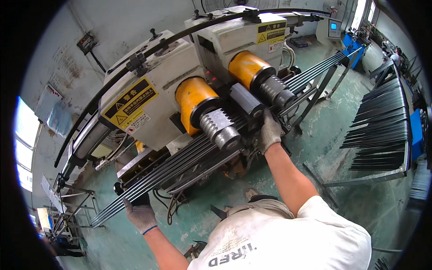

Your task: The person repeatedly feeds bundles of long metal rods into a bending machine, guides them through the rollers, and stacks the bent rods on a nearby rack. The process is repeated continuously throughout the clip.

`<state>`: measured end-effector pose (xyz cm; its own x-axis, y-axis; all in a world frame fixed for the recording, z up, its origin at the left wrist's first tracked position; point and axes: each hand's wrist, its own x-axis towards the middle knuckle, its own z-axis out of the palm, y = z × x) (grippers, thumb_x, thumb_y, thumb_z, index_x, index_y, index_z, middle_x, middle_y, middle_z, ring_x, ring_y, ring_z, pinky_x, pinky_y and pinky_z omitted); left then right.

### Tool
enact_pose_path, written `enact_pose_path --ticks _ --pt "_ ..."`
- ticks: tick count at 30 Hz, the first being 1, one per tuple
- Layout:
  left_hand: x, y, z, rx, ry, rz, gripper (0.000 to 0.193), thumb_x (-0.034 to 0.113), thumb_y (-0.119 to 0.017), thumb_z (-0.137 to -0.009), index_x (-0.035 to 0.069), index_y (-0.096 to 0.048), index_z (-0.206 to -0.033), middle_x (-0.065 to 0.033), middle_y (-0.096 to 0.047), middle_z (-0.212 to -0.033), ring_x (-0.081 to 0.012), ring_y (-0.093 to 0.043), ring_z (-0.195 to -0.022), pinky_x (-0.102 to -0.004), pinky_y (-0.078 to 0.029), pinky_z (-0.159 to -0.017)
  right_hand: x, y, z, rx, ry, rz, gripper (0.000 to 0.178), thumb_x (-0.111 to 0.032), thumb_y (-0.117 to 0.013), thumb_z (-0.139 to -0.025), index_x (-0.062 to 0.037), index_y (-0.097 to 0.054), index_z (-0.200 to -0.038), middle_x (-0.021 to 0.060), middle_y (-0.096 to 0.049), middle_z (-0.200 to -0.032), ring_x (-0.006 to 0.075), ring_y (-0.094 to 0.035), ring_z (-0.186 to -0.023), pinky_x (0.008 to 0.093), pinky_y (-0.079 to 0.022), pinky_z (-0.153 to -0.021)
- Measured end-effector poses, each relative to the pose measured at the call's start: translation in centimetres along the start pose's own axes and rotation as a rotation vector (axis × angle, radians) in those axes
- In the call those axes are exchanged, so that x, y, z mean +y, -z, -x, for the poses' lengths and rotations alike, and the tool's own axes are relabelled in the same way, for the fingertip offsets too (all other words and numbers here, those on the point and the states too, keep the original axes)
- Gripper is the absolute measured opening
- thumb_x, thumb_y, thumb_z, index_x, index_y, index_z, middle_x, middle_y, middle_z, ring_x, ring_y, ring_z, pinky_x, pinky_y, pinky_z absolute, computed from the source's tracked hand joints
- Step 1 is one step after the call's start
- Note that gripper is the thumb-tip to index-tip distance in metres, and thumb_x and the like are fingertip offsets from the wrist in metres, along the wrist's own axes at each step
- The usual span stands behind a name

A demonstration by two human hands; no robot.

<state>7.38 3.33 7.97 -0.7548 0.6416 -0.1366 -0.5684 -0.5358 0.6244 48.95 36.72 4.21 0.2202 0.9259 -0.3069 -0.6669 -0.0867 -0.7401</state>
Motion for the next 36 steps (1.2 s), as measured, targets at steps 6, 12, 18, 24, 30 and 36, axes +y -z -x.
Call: enact_pose_path --ticks 6,12,18,24,30,36 --pt "1.5 0.0 -1.3 0.08 -0.099 -0.136 0.049 0.037 -0.061 -0.114 0.001 -0.066 -0.146 -0.016 -0.072 -0.146 -0.0302 -0.068 -0.133 -0.0473 -0.049 -0.123 -0.8 -0.2 -0.5 -0.035 -0.065 -0.031 0.022 -0.031 -0.071 -0.106 -0.0111 -0.072 -0.117 0.0052 -0.071 -0.093 0.0211 -0.071 -0.079 0.0381 -0.057 -0.067" --pt "11.6 -8.4 -2.9 0.15 -0.455 -0.61 0.054 0.036 -0.067 -0.113 -0.01 -0.068 -0.141 -0.0205 -0.072 -0.143 -0.0279 -0.069 -0.131 -0.039 -0.05 -0.119 -2.3 -0.3 0.1 -0.071 -0.116 -0.032 0.042 -0.032 -0.073 -0.104 -0.004 -0.07 -0.135 0.0053 -0.071 -0.115 0.018 -0.068 -0.099 0.0369 -0.057 -0.085" --pt "14.8 -19.3 -2.6 0.072 -0.627 -0.695 0.047 0.029 -0.064 -0.112 -0.008 -0.07 -0.14 -0.0192 -0.075 -0.131 -0.0281 -0.072 -0.119 -0.04 -0.053 -0.111 -3.3 -1.5 -0.9 -0.137 -0.059 0.071 0.043 -0.028 -0.077 -0.1 -0.0052 -0.071 -0.136 0.0069 -0.073 -0.119 0.0191 -0.071 -0.101 0.0378 -0.058 -0.087" --pt "9.6 -31.6 1.9 0.042 -0.822 -0.898 0.052 0.037 -0.068 -0.107 -0.005 -0.073 -0.137 -0.017 -0.076 -0.126 -0.0253 -0.073 -0.116 -0.0386 -0.058 -0.102 -2.6 -1.9 -3.5 -0.186 -0.1 0.094 0.05 -0.025 -0.082 -0.096 -0.0035 -0.07 -0.139 0.009 -0.073 -0.126 0.0208 -0.072 -0.107 0.0388 -0.059 -0.092" --pt "6.2 -36.9 1.2 -0.281 -1.129 -1.311 0.054 0.05 -0.063 -0.111 0.003 -0.077 -0.134 -0.0167 -0.078 -0.125 -0.0264 -0.073 -0.122 -0.0409 -0.057 -0.11 -1.9 -1.1 -4.6 -0.187 0.026 0.103 0.038 -0.019 -0.086 -0.094 -0.0087 -0.073 -0.129 0.0087 -0.075 -0.115 0.0236 -0.075 -0.09 0.0423 -0.062 -0.068" --pt "-0.8 -43.1 1.0 -0.582 -1.19 -1.401 0.067 0.069 -0.059 -0.109 0.003 -0.073 -0.11 -0.0077 -0.073 -0.092 -0.0178 -0.073 -0.08 -0.0359 -0.063 -0.067 -3.1 -1.0 -4.5 -0.187 -0.016 0.145 0.053 -0.021 -0.086 -0.095 -0.0037 -0.068 -0.142 0.0098 -0.072 -0.131 0.0224 -0.071 -0.115 0.0413 -0.059 -0.098"
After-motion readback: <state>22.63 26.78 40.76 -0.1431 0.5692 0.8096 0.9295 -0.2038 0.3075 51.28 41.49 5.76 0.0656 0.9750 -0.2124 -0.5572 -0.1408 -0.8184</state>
